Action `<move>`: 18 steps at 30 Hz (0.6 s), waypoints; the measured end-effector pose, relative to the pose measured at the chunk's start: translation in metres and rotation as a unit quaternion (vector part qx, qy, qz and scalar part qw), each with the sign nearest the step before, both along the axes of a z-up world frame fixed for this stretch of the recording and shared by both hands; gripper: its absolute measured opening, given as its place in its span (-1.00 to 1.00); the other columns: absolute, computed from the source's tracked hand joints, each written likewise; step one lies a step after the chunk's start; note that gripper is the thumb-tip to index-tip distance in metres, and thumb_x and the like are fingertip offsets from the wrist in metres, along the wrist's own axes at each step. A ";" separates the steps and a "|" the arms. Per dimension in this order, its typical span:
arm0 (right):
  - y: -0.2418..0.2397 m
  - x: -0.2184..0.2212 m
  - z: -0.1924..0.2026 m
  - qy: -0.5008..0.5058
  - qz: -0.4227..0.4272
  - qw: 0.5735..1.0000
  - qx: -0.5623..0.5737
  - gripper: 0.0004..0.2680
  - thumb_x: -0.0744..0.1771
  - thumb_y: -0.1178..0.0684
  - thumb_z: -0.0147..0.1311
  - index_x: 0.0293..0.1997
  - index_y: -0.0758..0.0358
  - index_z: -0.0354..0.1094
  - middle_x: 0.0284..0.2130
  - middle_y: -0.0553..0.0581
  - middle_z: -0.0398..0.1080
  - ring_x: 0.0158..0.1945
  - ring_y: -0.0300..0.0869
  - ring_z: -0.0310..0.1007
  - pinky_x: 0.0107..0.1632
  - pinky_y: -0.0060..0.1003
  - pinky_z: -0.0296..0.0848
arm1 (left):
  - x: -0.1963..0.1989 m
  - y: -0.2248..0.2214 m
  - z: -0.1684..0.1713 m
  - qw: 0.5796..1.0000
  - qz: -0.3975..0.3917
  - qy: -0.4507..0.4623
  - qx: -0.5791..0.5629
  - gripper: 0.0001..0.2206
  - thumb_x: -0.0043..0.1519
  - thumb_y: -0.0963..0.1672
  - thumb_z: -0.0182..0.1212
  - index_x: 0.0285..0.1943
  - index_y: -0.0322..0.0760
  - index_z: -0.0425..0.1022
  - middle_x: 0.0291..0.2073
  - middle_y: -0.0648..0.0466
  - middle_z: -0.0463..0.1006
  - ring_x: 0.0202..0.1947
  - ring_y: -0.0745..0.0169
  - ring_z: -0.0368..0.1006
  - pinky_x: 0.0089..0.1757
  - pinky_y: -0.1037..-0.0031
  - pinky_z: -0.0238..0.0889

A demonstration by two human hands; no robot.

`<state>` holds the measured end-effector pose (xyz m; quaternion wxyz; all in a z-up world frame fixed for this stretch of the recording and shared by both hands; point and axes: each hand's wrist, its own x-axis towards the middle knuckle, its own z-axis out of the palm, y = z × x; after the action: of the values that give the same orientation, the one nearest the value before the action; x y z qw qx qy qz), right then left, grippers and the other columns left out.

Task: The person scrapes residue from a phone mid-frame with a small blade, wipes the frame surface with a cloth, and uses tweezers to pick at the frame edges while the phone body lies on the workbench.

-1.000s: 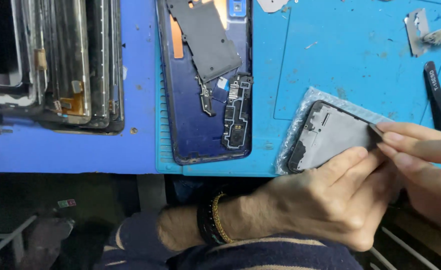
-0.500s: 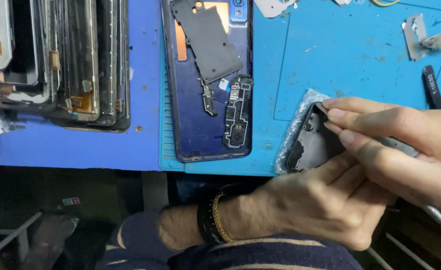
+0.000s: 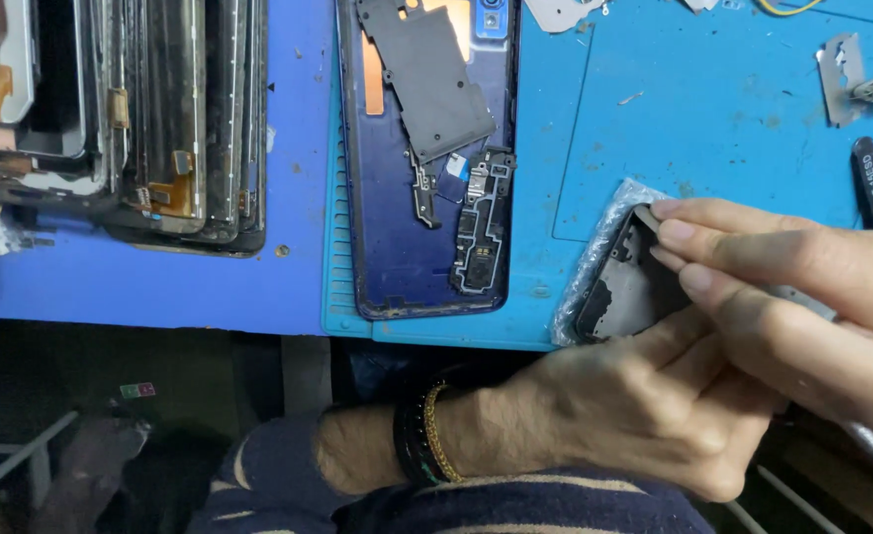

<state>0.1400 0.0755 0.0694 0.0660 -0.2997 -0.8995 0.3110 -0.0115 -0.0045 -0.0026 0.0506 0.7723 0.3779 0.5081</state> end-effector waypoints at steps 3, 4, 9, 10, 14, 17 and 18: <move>-0.009 -0.010 0.008 -0.012 -0.007 0.999 0.051 -0.87 0.26 0.32 0.14 -0.18 0.59 0.36 -0.10 0.46 0.41 0.14 0.27 0.53 0.16 0.06 0.47 | 0.003 0.003 -0.002 0.999 -0.029 0.030 0.032 -0.78 0.02 -0.14 0.19 -0.37 -0.49 0.60 -0.41 -0.08 0.58 -0.28 0.00 0.57 0.03 0.13 0.52; -0.008 -0.010 0.008 -0.012 -0.007 0.999 0.051 -0.87 0.26 0.32 0.14 -0.18 0.59 0.36 -0.10 0.46 0.41 0.14 0.27 0.53 0.16 0.06 0.47 | 0.002 0.001 -0.002 0.999 -0.028 0.030 0.031 -0.78 0.02 -0.14 0.19 -0.37 -0.49 0.60 -0.41 -0.08 0.58 -0.28 0.00 0.57 0.03 0.13 0.52; 0.006 -0.003 -0.004 0.028 0.070 0.994 0.075 -0.93 0.28 0.37 0.07 -0.22 0.56 0.31 -0.11 0.44 0.41 0.11 0.30 0.52 0.12 0.04 0.48 | 0.003 -0.004 -0.006 1.000 -0.003 0.002 0.014 -0.75 0.12 -0.15 0.19 -0.21 -0.54 0.62 -0.27 -0.11 0.58 -0.17 0.03 0.57 0.05 0.22 0.45; 0.010 0.001 -0.007 0.026 0.071 0.994 0.074 -0.93 0.28 0.37 0.07 -0.22 0.56 0.31 -0.11 0.44 0.41 0.11 0.30 0.52 0.12 0.04 0.48 | 0.005 -0.006 -0.007 1.000 -0.002 0.001 0.013 -0.75 0.12 -0.15 0.19 -0.21 -0.54 0.62 -0.27 -0.11 0.58 -0.17 0.03 0.57 0.05 0.22 0.45; 0.016 0.007 -0.013 0.061 0.123 0.988 0.063 -0.93 0.30 0.38 0.07 -0.20 0.53 0.34 -0.12 0.41 0.43 0.10 0.35 0.52 0.13 0.08 0.46 | 0.017 -0.011 -0.020 1.000 -0.003 0.018 0.015 -0.82 0.25 -0.19 0.23 -0.20 -0.55 0.62 -0.27 -0.19 0.58 -0.16 0.00 0.57 0.02 0.28 0.42; 0.006 -0.005 -0.004 0.049 0.093 0.992 0.067 -0.91 0.28 0.39 0.08 -0.18 0.55 0.34 -0.11 0.43 0.42 0.10 0.35 0.52 0.14 0.07 0.48 | 0.009 -0.005 -0.012 1.000 0.002 0.002 0.025 -0.82 0.13 -0.17 0.22 -0.30 -0.51 0.61 -0.33 -0.14 0.59 -0.23 0.00 0.57 0.02 0.23 0.45; 0.001 -0.010 0.000 0.037 0.061 0.995 0.070 -0.89 0.27 0.41 0.09 -0.18 0.58 0.33 -0.11 0.46 0.41 0.11 0.34 0.52 0.16 0.06 0.50 | 0.002 -0.002 -0.005 0.999 0.018 -0.020 0.028 -0.78 0.02 -0.15 0.19 -0.33 -0.50 0.60 -0.35 -0.10 0.59 -0.25 0.02 0.56 0.05 0.22 0.46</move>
<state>0.1299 0.0765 0.0694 0.1006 -0.2270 -0.9329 0.2610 -0.0092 -0.0064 -0.0073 0.0275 0.7563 0.3767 0.5342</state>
